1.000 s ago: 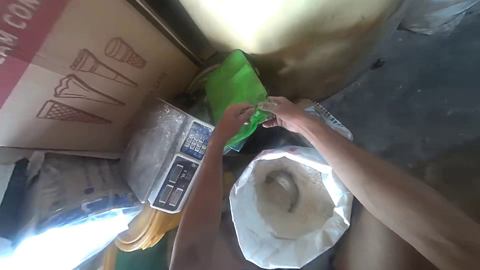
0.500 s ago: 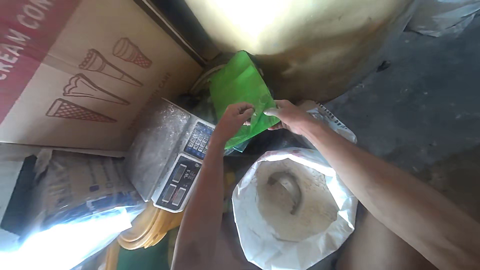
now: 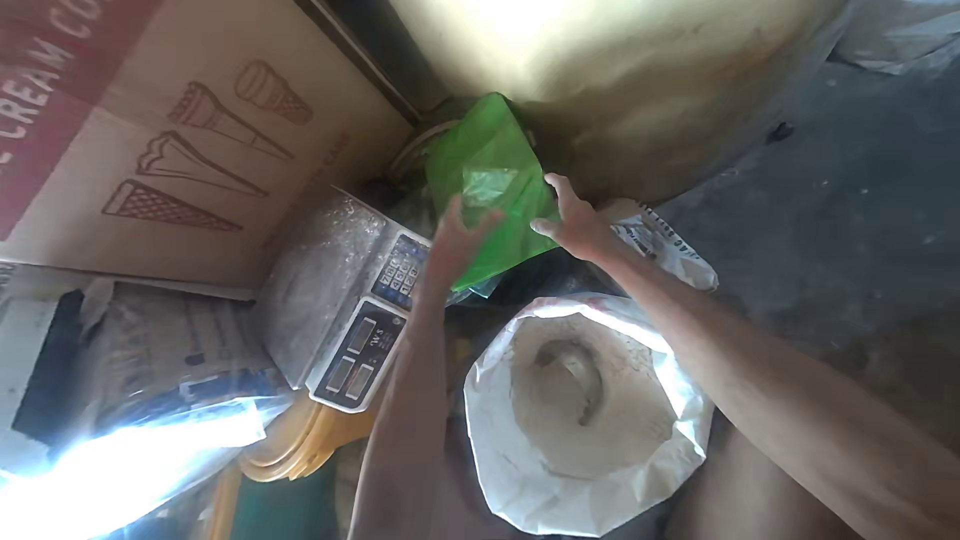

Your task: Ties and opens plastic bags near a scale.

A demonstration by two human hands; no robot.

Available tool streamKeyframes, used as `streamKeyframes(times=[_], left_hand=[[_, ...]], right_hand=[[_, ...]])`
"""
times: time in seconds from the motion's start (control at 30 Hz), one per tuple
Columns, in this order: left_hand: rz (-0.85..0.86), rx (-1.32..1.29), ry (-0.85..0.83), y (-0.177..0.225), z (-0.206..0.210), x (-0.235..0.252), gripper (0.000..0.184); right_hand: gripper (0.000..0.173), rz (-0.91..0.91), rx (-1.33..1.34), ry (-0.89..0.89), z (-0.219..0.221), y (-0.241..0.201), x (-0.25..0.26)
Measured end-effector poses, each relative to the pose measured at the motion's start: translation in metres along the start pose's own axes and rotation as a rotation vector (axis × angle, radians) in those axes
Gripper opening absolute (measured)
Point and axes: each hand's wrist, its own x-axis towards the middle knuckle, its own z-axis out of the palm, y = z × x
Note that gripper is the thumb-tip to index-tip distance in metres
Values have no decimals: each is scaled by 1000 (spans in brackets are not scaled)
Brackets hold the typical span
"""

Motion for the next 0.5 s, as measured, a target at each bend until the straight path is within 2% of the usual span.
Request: streamKeyframes(times=[0.03,0.07,0.17,0.23,0.4,0.5], left_hand=[[-9,115,-25,1,3,-12,66],[8,195,-17,-3,7,-19,62],[64,172,-17,-13,1,-18,28],[94,58,-78,-14,-10,-6,22],[142,113,-303,2,-32,7,23],[162,116,-254,7,-37,14,26]], right_hand=[[82,1,-15,-4,-1,-1,1],[82,4,-16,-1,-2,-1,1],[83,-2,24,1,0,2,2],[83,-31,23,-6,-1,5,2],[80,-33,18,-48,-3,8,2],[79,-36,-32,0,-4,8,3]])
